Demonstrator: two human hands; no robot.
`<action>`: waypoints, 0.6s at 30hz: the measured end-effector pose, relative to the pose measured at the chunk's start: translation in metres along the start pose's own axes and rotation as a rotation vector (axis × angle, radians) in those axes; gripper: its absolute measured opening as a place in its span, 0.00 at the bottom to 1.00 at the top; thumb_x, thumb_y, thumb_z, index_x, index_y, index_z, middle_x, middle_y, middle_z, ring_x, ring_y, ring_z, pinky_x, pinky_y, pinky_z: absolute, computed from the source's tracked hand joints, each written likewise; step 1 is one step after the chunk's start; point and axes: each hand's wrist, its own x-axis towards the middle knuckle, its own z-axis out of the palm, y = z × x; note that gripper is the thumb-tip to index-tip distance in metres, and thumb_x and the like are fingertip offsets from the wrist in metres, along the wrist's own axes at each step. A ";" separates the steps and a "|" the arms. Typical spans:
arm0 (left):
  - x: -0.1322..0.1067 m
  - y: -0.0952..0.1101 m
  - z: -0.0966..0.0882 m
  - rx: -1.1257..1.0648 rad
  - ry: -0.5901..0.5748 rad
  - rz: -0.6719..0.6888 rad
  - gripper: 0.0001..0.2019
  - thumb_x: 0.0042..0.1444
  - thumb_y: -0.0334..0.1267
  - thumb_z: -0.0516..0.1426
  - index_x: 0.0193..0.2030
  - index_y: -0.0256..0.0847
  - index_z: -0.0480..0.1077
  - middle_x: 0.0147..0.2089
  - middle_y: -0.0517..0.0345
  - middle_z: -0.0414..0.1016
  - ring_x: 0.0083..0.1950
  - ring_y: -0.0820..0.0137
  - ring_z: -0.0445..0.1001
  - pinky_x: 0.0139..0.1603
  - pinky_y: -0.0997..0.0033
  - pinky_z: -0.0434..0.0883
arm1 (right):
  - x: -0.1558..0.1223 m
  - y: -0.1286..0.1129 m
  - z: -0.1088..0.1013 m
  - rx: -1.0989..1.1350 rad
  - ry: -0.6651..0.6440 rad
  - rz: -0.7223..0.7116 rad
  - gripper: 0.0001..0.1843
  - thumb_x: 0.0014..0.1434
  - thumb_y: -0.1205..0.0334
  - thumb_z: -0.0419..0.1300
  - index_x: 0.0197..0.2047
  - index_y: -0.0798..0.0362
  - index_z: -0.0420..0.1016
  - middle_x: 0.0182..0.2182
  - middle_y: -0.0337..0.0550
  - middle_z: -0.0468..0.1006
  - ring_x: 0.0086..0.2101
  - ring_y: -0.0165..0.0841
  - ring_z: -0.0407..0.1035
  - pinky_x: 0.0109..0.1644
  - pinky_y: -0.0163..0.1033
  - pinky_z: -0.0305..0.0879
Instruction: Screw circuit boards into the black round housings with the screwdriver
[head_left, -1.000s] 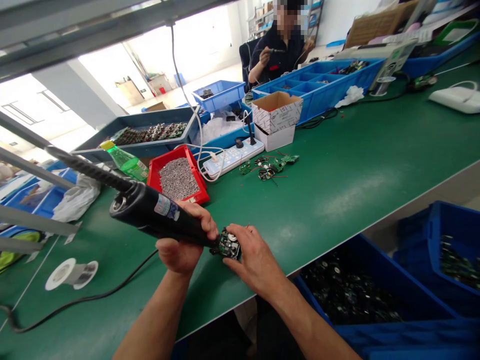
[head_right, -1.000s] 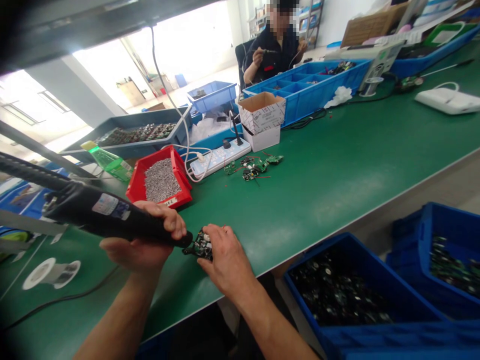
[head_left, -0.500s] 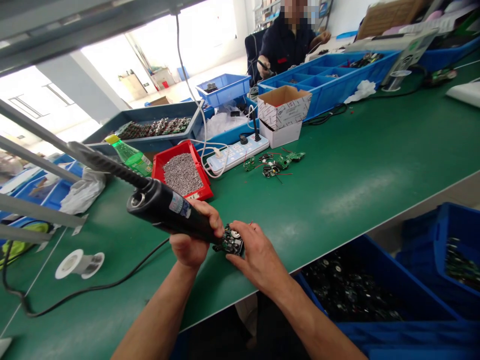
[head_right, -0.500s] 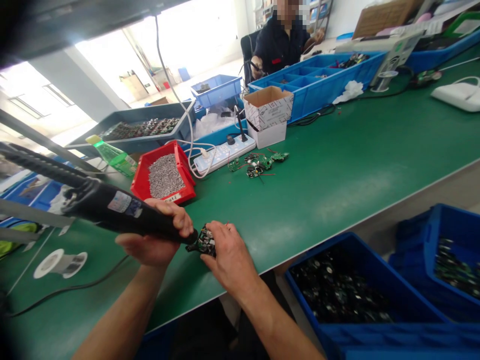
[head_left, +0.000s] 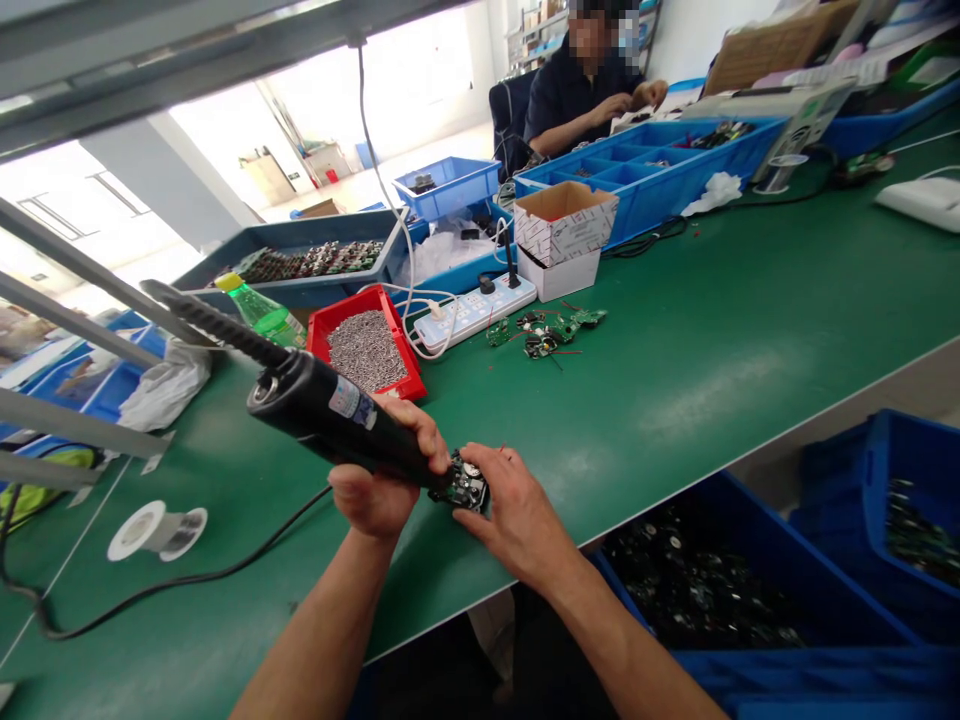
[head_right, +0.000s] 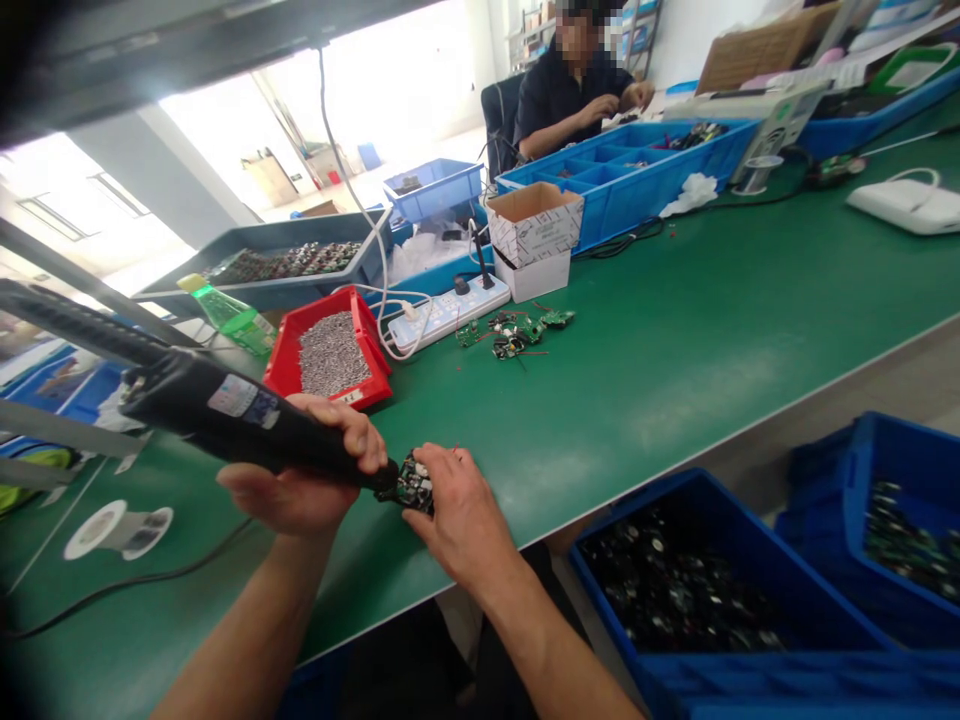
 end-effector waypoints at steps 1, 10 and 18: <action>0.000 0.000 0.001 0.001 0.007 -0.004 0.33 0.50 0.71 0.54 0.40 0.39 0.70 0.27 0.58 0.70 0.22 0.69 0.71 0.22 0.68 0.71 | 0.000 0.000 0.000 0.001 -0.001 0.002 0.34 0.50 0.72 0.69 0.58 0.47 0.64 0.55 0.45 0.71 0.52 0.42 0.62 0.61 0.53 0.61; 0.001 -0.002 -0.004 0.009 0.006 -0.005 0.34 0.48 0.72 0.54 0.40 0.40 0.71 0.27 0.58 0.70 0.22 0.67 0.72 0.21 0.67 0.71 | 0.000 0.001 0.000 0.008 0.016 -0.012 0.35 0.49 0.72 0.70 0.58 0.48 0.63 0.55 0.44 0.72 0.51 0.42 0.63 0.62 0.54 0.60; 0.000 -0.004 0.001 0.009 0.014 0.006 0.31 0.48 0.70 0.57 0.38 0.39 0.70 0.25 0.59 0.70 0.20 0.69 0.70 0.20 0.68 0.70 | 0.002 0.000 -0.001 -0.001 0.001 -0.010 0.34 0.48 0.72 0.70 0.57 0.47 0.65 0.55 0.45 0.72 0.50 0.42 0.63 0.60 0.53 0.61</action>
